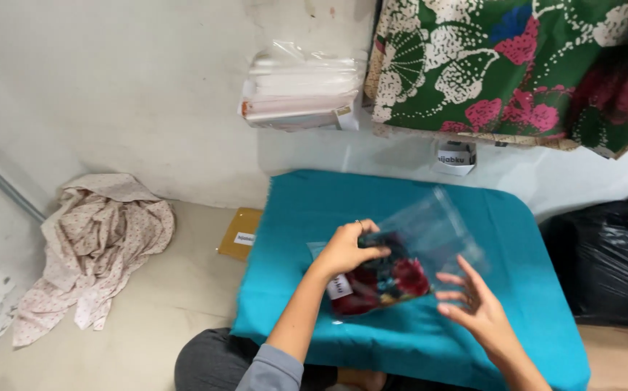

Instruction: A person uses a lint roller to clean a floral garment, folds it, and carefully packages it into a clear plastic bag at a packing station.

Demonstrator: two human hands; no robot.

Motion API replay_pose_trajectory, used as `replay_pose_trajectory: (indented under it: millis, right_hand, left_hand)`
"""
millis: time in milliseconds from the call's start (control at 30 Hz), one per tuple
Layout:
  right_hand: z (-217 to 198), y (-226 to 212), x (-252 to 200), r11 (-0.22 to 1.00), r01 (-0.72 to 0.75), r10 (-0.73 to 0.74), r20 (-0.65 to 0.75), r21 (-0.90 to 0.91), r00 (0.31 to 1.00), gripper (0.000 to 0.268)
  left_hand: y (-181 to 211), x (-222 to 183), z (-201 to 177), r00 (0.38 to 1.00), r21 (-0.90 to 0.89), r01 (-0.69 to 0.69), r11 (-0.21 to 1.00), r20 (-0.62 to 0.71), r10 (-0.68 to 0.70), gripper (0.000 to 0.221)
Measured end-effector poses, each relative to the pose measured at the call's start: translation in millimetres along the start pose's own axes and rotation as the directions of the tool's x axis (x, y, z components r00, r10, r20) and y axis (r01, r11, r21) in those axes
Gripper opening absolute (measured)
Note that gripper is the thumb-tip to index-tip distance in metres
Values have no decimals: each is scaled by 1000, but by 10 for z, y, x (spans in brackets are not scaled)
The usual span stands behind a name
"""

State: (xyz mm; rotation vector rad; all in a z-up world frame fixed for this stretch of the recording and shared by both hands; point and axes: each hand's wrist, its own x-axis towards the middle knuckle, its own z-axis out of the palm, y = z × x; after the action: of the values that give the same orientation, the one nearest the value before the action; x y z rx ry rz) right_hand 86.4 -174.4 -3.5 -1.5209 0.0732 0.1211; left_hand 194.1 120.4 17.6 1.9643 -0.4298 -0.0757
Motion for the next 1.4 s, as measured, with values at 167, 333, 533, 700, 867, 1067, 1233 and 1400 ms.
replay_pose_trajectory:
  millis: [167,333,533,700,867,1067,1233,1400]
  right_hand:
    - [462,-471,264,963,233,-248,-102,-136,964,54]
    - [741,-894,334,901,379,-409,-119,-211,905,27]
    - [874,-1069,303,875,423,-446,-55,-234,893,23]
    - [847,-1053,358,854,453,-474,-25,-255,880,23]
    - [795,-1078,431,848,452,-469,5,-277,883,23]
    - [665,-1071,777,838,470,-474,60,-278,879,23]
    - [518,-1129,1087,728,577,-587,99,-370,803,20]
    - [311,-969,904,428,775,-706,363,-465,608,14]
  left_hand:
    - [340,-153,-174,986,-302,33,953,-147,-80,32]
    - [283,-225,-198,976,-497,15,868,-183,-122,42]
    - [9,-207,-64,937,-602,-146,785,-339,-86,55]
    - [-77,-249,-97,932,-611,-156,776,-352,-90,30]
    - [240,-309,-268,928,-646,-191,739,-365,-79,26]
    - [96,60,-371,889,-608,-176,774,-436,-140,15]
    - [341,229,-588,868,-557,-153,817,-470,-158,20]
    - [317,-249,-709,903,-110,-261,959,-379,202,10]
